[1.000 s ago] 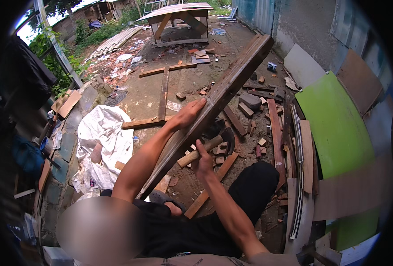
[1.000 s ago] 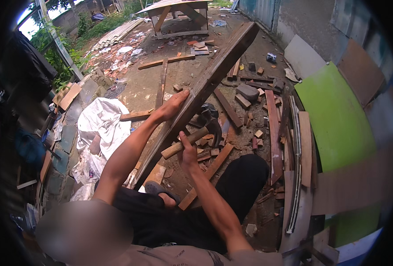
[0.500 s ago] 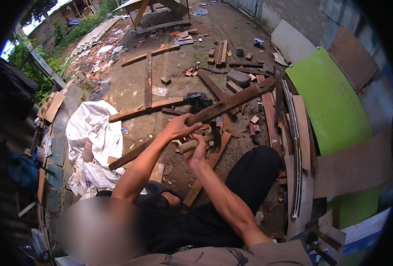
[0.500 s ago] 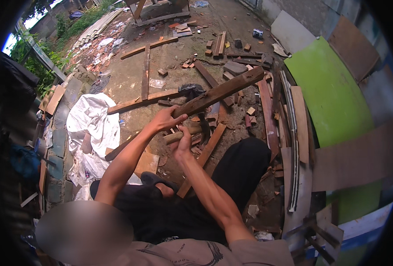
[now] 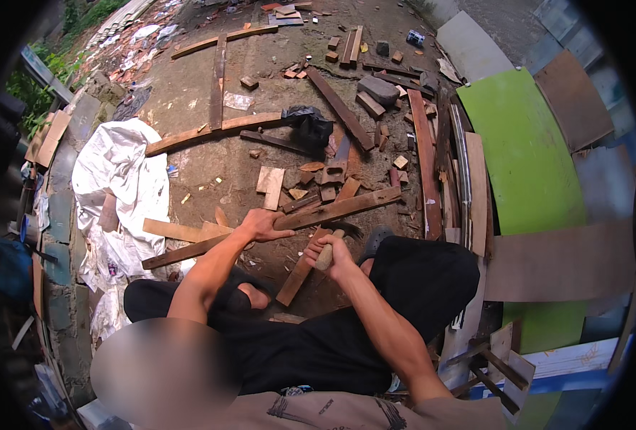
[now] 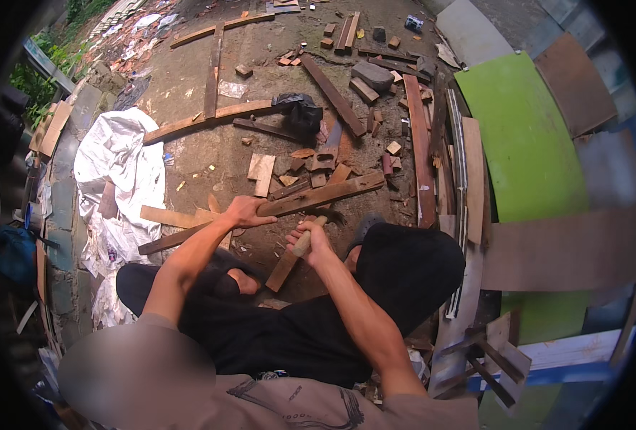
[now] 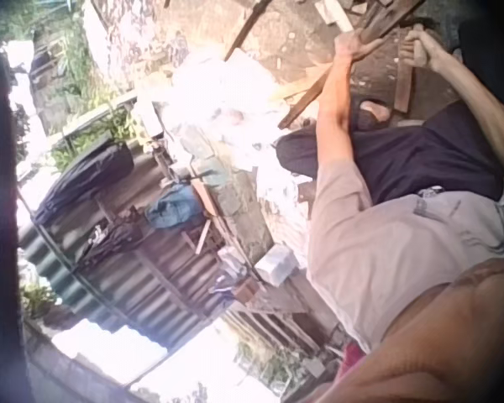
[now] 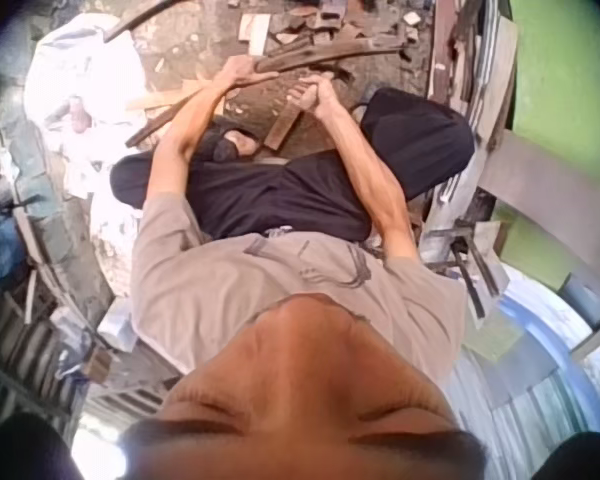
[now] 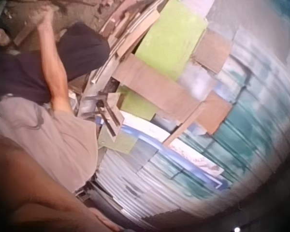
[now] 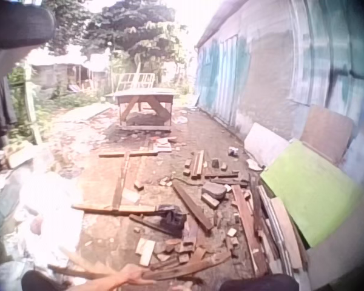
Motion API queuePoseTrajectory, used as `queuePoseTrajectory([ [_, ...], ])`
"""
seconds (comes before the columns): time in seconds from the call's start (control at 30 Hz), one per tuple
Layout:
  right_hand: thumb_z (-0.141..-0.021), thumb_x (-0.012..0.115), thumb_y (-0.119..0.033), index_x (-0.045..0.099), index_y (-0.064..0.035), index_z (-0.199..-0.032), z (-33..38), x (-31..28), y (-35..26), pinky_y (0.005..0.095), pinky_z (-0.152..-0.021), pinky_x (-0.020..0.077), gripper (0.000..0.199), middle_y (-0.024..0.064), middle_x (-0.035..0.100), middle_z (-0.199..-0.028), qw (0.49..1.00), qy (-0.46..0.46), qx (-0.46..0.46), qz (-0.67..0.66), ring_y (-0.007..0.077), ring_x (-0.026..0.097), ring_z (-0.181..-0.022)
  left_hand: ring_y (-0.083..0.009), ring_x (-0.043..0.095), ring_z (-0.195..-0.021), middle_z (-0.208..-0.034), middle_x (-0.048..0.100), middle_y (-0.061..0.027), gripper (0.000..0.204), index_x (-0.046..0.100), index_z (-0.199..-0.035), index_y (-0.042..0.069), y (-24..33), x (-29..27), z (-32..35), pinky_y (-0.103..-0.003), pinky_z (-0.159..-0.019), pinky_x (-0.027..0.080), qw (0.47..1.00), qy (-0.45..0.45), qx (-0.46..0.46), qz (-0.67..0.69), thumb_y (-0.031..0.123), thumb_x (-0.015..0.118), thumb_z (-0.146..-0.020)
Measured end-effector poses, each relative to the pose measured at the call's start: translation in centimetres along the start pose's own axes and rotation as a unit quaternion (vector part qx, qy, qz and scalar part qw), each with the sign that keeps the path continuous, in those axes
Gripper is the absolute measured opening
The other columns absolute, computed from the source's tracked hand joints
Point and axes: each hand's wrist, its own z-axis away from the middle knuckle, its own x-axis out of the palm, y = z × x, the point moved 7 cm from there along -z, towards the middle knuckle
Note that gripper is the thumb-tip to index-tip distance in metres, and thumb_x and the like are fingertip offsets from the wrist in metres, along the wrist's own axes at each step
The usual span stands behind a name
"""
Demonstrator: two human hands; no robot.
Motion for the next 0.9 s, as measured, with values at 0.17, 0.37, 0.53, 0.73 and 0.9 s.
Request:
queuePoseTrajectory([
  [0.17,-0.081,0.061,-0.014,0.055,-0.0008,-0.103,1.5,-6.7,-0.9,0.049,-0.086,0.0547,0.026,0.0139,0.062,-0.104,0.994,0.111,-0.016,0.008,0.0327,0.064,-0.101,-0.0349,0.068,-0.092,-0.09,0.071,-0.0194,0.085,0.068,-0.118,0.014,-5.4,4.7,1.8,-0.045,-0.08,0.053,0.998,-0.037,-0.027,-0.052,0.084,0.051,-0.072],
  [0.37,-0.082,0.06,-0.015,0.057,0.0014,-0.108,2.4,-10.5,-0.9,0.0492,-0.095,0.0514,0.03,0.0132,0.063,-0.111,0.984,0.176,-0.017,-0.011,0.0303,0.062,-0.109,-0.0363,0.068,-0.093,-0.094,0.07,-0.0221,0.091,0.066,-0.12,0.013,-13.3,9.8,5.1,-0.045,-0.08,0.052,0.991,-0.105,-0.055,-0.054,0.087,0.05,-0.069],
  [0.53,-0.082,0.061,-0.013,0.057,0.0018,-0.111,2.9,-10.5,-1.0,0.0465,-0.095,0.0522,0.033,0.0142,0.063,-0.113,0.98,0.199,-0.013,-0.021,0.0306,0.062,-0.109,-0.0367,0.066,-0.093,-0.094,0.069,-0.0225,0.092,0.068,-0.118,0.011,-17.6,9.1,8.5,-0.045,-0.081,0.051,0.984,-0.135,-0.089,-0.081,0.086,0.051,-0.069],
  [0.73,-0.085,0.06,-0.012,0.054,0.0023,-0.114,1.5,-8.9,-0.6,0.0447,-0.089,0.0565,0.033,0.0167,0.063,-0.114,0.982,0.181,0.012,0.053,0.0305,0.064,-0.106,-0.0328,0.068,-0.09,-0.094,0.071,-0.0188,0.09,0.073,-0.105,0.011,-21.2,10.3,10.2,-0.042,-0.08,0.052,0.98,-0.137,-0.109,-0.096,0.089,0.049,-0.068],
  [0.9,-0.085,0.059,-0.012,0.052,0.0044,-0.122,1.4,-7.9,-1.3,0.0422,-0.089,0.0565,0.041,0.0175,0.062,-0.119,0.979,0.184,0.008,0.086,0.03,0.065,-0.104,-0.0335,0.068,-0.09,-0.093,0.07,-0.0193,0.087,0.072,-0.109,0.01,-19.0,11.8,7.8,-0.043,-0.078,0.051,0.979,-0.174,-0.088,-0.057,0.085,0.052,-0.069],
])
